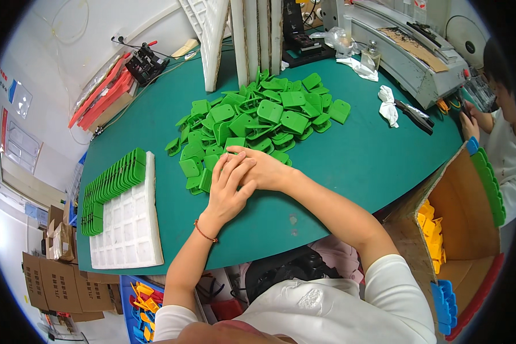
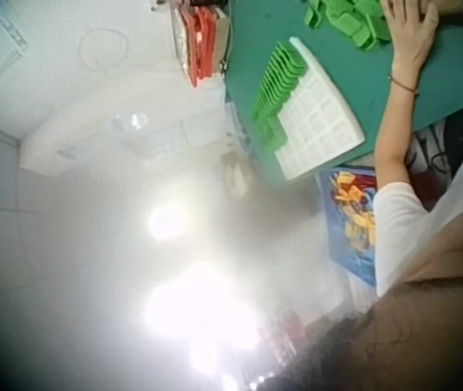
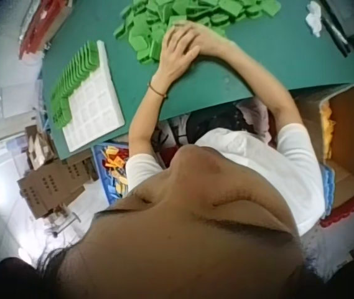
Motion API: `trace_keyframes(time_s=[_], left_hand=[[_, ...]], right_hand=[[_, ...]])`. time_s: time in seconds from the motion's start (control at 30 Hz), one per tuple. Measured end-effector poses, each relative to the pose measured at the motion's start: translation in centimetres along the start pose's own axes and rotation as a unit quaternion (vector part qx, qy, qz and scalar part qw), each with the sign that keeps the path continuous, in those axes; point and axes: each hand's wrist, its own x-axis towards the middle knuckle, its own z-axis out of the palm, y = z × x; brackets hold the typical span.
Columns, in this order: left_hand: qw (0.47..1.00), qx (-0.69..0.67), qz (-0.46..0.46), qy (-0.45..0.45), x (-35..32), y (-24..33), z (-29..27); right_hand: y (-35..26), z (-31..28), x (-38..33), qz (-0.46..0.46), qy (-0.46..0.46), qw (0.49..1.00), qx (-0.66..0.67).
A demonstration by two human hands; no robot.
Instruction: The person walks to a workbench, gathers a pile of plastic tags on the table, and fits plastic tags together by hand.
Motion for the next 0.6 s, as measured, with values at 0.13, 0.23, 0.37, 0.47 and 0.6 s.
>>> trace_keyframes(time_s=[0.13,0.23,0.37,0.47,0.6], left_hand=[[0.999,-0.033,-0.004,0.015,0.01,-0.23,0.1],[1.0,0.005,0.003,-0.028,-0.11,-0.01,-0.19],[1.0,-0.004,0.022,0.0,0.1,-0.38,-0.08],[0.998,-0.051,0.013,0.036,0.31,-0.5,0.16],[0.982,-0.173,-0.073,0.027,0.3,0.13,-0.16]], right_hand=[[0.04,-0.17,-0.14,-0.007,0.002,1.0,-0.018],[0.0,-0.29,-0.15,-0.006,-0.023,1.0,0.014],[0.0,-0.44,0.07,-0.01,-0.008,0.999,0.038],[-0.22,-0.47,0.14,-0.001,0.069,0.997,0.027],[-0.3,-0.16,-0.23,0.012,0.008,1.0,0.023]])
